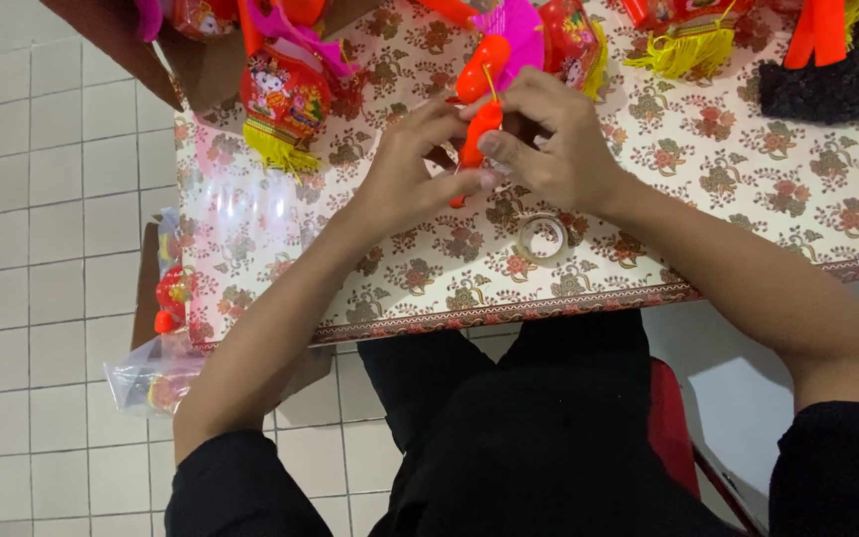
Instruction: Assembling decorative lanterns by attaching handles and other components using adhesive.
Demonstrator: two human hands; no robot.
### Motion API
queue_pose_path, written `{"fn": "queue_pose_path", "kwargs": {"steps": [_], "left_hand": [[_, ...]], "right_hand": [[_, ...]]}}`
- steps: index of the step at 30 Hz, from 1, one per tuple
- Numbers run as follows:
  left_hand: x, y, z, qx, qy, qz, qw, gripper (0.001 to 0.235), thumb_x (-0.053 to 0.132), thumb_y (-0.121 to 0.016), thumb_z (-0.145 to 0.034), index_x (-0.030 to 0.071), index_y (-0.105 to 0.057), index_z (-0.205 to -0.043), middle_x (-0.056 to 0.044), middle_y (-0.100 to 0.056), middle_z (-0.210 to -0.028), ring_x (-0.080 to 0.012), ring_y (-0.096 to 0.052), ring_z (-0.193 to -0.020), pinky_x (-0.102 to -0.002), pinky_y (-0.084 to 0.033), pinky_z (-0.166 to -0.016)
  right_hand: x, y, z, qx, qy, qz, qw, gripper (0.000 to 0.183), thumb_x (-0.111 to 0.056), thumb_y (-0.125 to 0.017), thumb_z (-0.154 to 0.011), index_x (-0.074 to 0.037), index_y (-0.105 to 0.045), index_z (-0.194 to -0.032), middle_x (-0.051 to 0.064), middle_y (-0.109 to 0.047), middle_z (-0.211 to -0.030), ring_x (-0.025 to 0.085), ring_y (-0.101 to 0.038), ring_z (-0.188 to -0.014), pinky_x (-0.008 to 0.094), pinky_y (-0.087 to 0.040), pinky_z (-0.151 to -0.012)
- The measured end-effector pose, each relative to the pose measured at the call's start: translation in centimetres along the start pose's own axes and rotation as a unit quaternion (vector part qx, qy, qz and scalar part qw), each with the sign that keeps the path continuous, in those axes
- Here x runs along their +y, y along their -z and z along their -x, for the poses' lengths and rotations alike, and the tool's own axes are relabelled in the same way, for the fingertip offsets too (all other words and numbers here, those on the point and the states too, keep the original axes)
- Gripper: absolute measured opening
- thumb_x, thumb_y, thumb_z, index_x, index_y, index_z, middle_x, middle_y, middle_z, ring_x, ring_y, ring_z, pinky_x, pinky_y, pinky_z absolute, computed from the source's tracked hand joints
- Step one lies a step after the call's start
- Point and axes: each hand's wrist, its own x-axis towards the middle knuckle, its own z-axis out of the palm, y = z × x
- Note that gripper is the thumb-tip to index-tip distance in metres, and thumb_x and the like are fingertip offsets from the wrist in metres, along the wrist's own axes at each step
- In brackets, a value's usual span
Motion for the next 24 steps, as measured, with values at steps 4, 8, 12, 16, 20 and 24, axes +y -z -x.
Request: {"fn": "queue_pose_path", "kwargs": {"steps": [4, 8, 12, 16, 20, 24], "left_hand": [[-0.4, -0.1, 0.3, 0.026, -0.011, -0.022, 0.999, 0.035, 0.035, -0.079, -0.087, 0.005, -0.071, -0.104, -0.009, -0.071, -0.097, -0.0202, -0.066, -0.081, -0.034, -0.052, -0.068], [-0.5, 0.2, 0.4, 0.003, 0.010, 0.054, 0.998, 0.023, 0.025, -0.070, -0.095, 0.003, -0.069, -0.105, -0.006, -0.070, -0.088, -0.0139, -0.057, -0.066, -0.027, -0.046, -0.057], [-0.1, 1.0, 0.5, -0.065, 0.026, 0.153, 0.986, 0.021, 0.021, -0.060, -0.103, 0.003, -0.068, -0.111, -0.002, -0.064, -0.085, -0.0083, -0.041, -0.057, -0.023, -0.032, -0.052], [0.6, 0.5, 0.0, -0.041, -0.032, 0.094, 0.994, 0.042, 0.041, -0.063, -0.095, 0.002, -0.067, -0.111, -0.015, -0.068, -0.114, -0.0278, -0.069, -0.105, -0.042, -0.060, -0.091], [0.1, -0.6, 0.6, 0.043, -0.016, -0.017, 0.999, 0.029, 0.036, -0.077, -0.087, 0.008, -0.070, -0.093, -0.007, -0.064, -0.097, -0.0203, -0.060, -0.088, -0.035, -0.051, -0.077], [-0.3, -0.8, 0.7, 0.030, 0.006, -0.038, 0.999, 0.030, 0.025, -0.080, -0.088, 0.005, -0.070, -0.107, -0.012, -0.071, -0.102, -0.0208, -0.067, -0.086, -0.034, -0.059, -0.078]], "right_hand": [[-0.2, 0.4, -0.3, 0.026, -0.006, 0.012, 1.000, 0.038, -0.031, -0.067, -0.102, 0.006, -0.070, -0.101, 0.011, -0.051, -0.083, 0.020, -0.045, -0.069, 0.031, -0.037, -0.055], [-0.5, 0.6, -0.7, -0.024, -0.003, -0.004, 1.000, 0.044, -0.035, -0.053, -0.106, 0.005, -0.069, -0.113, 0.013, -0.060, -0.093, 0.021, -0.054, -0.077, 0.030, -0.043, -0.063], [-1.6, 1.1, -1.2, -0.064, -0.013, -0.032, 0.997, 0.054, -0.040, -0.041, -0.108, 0.006, -0.065, -0.121, 0.015, -0.056, -0.100, 0.025, -0.053, -0.088, 0.035, -0.045, -0.077], [-0.3, 0.7, -0.7, -0.036, 0.003, -0.029, 0.999, 0.043, -0.034, -0.052, -0.107, 0.006, -0.068, -0.107, 0.012, -0.058, -0.088, 0.019, -0.050, -0.072, 0.029, -0.041, -0.060], [-1.4, 1.4, -0.9, 0.011, -0.011, -0.008, 1.000, 0.023, -0.015, -0.083, -0.094, 0.005, -0.072, -0.098, 0.015, -0.066, -0.089, 0.019, -0.055, -0.070, 0.030, -0.045, -0.059], [-2.2, 1.7, -1.3, 0.019, -0.067, -0.065, 0.995, 0.019, -0.003, -0.089, -0.092, 0.003, -0.073, -0.100, 0.013, -0.068, -0.091, 0.012, -0.053, -0.063, 0.023, -0.043, -0.055]]}}
